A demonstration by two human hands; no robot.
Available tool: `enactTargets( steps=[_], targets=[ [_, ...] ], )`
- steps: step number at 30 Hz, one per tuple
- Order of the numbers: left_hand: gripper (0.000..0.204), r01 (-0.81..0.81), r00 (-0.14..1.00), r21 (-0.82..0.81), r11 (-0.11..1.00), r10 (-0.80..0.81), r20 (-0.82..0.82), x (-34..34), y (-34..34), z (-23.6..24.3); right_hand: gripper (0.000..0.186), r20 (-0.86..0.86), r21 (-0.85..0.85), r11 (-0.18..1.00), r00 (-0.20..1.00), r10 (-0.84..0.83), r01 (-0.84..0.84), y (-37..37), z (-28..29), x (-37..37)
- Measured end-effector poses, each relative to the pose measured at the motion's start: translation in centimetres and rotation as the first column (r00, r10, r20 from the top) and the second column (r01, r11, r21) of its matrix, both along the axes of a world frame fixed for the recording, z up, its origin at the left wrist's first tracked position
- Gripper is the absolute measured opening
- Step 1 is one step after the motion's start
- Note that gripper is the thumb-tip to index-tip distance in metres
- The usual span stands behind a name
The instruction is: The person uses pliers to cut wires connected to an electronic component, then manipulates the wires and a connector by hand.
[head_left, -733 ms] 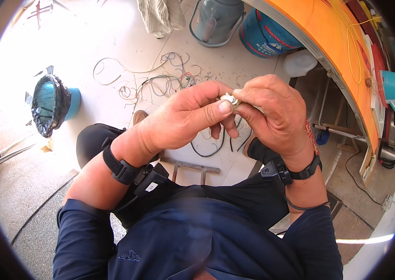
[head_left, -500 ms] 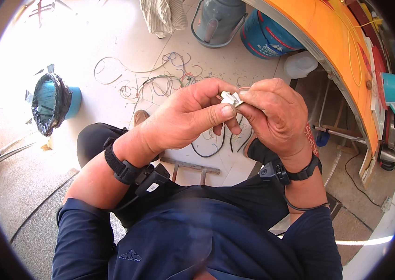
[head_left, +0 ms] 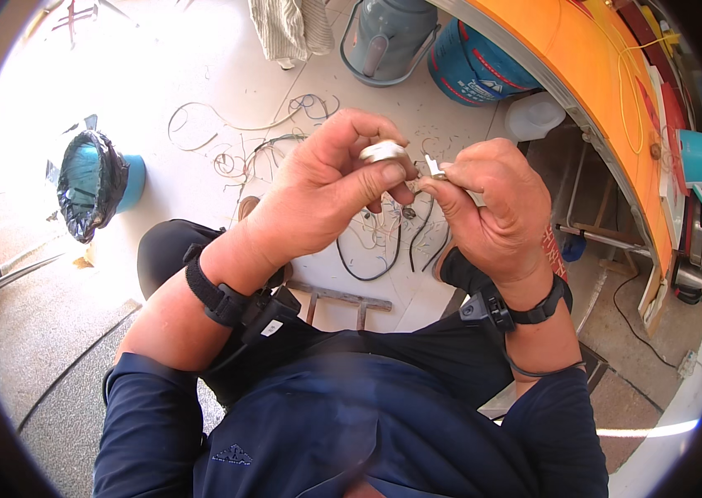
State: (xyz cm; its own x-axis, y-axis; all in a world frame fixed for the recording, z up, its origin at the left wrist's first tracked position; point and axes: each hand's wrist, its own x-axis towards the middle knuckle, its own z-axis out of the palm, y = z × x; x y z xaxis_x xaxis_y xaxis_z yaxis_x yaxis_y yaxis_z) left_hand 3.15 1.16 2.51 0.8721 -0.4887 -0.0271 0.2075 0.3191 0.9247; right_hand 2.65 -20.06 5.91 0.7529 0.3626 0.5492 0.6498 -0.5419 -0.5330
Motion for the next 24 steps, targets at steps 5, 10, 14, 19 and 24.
enactTargets(
  steps=[5,10,14,19,24],
  targets=[
    [0.011,0.063,0.998,0.091,0.994,-0.06,-0.037,0.3,0.2,0.3,0.021,-0.096,0.054,0.995,0.992,-0.078,0.084,-0.4,-0.3,0.6],
    [0.022,-0.017,0.994,0.221,0.975,-0.007,0.11,0.2,-0.5,-0.6,0.025,-0.269,0.022,0.975,0.941,-0.205,0.219,-0.6,-1.0,1.0],
    [0.026,-0.127,0.973,0.259,0.957,0.07,0.219,-0.2,-1.0,-1.9,0.035,-0.394,0.06,0.979,0.905,-0.157,0.196,-0.2,-1.0,1.0],
    [0.023,-0.252,0.93,0.455,0.854,0.083,0.358,-0.1,-1.1,-1.0,0.034,-0.531,0.241,0.967,0.845,0.064,0.079,-0.3,-1.8,0.7],
    [0.021,-0.353,0.85,0.546,0.76,0.017,0.526,-0.2,-1.2,-0.5,0.023,-0.55,0.344,0.93,0.83,0.089,0.128,1.0,-2.4,0.0]
  ],
)
